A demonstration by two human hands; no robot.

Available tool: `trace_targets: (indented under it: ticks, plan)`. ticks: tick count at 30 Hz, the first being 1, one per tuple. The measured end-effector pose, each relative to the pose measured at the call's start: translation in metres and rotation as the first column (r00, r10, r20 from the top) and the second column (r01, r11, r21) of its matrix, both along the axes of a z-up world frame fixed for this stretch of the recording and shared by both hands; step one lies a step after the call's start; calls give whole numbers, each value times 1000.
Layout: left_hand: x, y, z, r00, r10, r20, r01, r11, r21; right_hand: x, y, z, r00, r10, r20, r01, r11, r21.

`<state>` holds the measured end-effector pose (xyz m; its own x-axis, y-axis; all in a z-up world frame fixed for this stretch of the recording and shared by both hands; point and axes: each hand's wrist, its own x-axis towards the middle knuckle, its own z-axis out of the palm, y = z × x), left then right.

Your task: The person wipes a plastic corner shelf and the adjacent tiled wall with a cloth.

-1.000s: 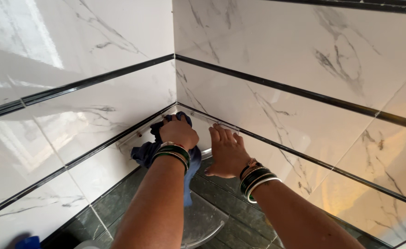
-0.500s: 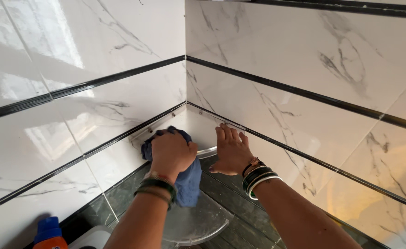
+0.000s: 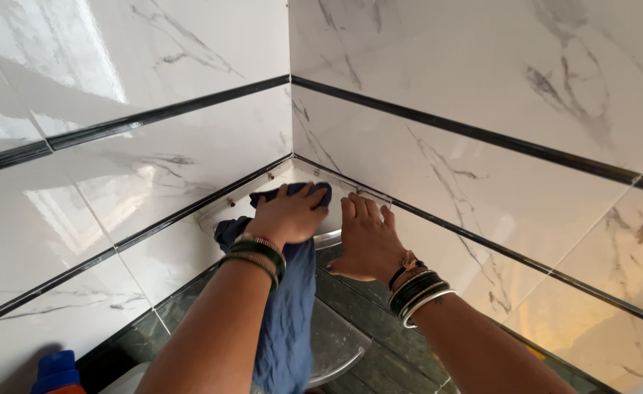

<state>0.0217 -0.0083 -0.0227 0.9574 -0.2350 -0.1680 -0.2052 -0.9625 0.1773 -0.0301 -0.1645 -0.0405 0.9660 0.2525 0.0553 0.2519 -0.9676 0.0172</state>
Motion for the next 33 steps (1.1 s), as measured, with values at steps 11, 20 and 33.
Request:
trace_targets:
  ticks: [11, 20, 33]
  plan:
    - [14, 6, -10, 999, 1, 41, -2, 1000, 19, 3, -1, 1, 999, -15, -37, 15, 1000, 4]
    - [-48, 34, 0, 997, 54, 61, -54, 998, 11, -4, 1, 6, 997, -19, -70, 16, 999, -42]
    - [54, 20, -37, 984, 31, 176, -21, 998, -59, 2, 3, -1, 999, -17, -27, 17, 1000, 14]
